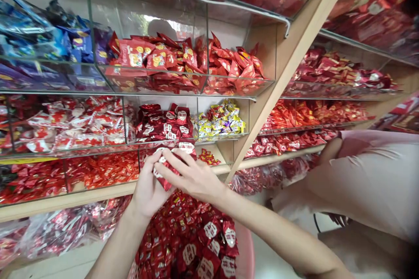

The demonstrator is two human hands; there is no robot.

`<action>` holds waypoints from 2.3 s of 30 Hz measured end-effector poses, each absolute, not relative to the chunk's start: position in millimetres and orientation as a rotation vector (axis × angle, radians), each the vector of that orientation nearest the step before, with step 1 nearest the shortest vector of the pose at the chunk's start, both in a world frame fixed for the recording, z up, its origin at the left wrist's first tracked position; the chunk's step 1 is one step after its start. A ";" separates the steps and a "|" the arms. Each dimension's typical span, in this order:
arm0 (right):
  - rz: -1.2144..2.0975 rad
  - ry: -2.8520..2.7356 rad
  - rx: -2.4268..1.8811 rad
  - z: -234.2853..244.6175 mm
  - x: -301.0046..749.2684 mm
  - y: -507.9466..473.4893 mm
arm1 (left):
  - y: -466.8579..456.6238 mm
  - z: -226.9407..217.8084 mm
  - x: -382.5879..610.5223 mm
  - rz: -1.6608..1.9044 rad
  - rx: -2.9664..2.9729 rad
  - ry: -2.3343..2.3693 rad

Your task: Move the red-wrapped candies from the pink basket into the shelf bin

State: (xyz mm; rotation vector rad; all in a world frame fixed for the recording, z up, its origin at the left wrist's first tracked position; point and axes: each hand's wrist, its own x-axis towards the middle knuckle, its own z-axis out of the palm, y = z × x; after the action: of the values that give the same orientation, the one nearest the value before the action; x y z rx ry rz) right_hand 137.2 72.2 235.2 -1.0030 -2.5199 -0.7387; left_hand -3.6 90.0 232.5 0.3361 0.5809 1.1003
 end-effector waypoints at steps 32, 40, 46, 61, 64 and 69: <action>0.236 -2.325 -1.100 100.7 139.6 -30.1 | 29.8 86.9 6.1 0.959 -0.037 0.739; 0.609 -1.705 -1.192 92.3 140.1 -31.1 | 23.6 82.2 7.0 0.920 0.012 0.659; 0.659 -1.548 -1.358 90.3 145.8 -19.6 | 22.3 89.9 6.9 0.966 -0.028 0.741; 0.770 -1.673 -1.505 100.4 157.3 -4.4 | 19.1 82.4 3.0 0.948 -0.020 0.804; 0.773 -1.680 -1.548 99.7 163.0 -4.3 | 17.7 81.6 3.6 0.934 0.000 0.783; 0.725 -1.691 -1.554 96.1 172.9 -4.6 | 15.8 89.4 9.0 0.872 -0.026 0.776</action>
State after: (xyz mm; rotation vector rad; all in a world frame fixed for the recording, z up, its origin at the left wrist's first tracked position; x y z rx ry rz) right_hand 172.9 -4.6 96.1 -1.5538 -1.6909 0.7245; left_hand 9.0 15.8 89.4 -0.0262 0.7763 0.8723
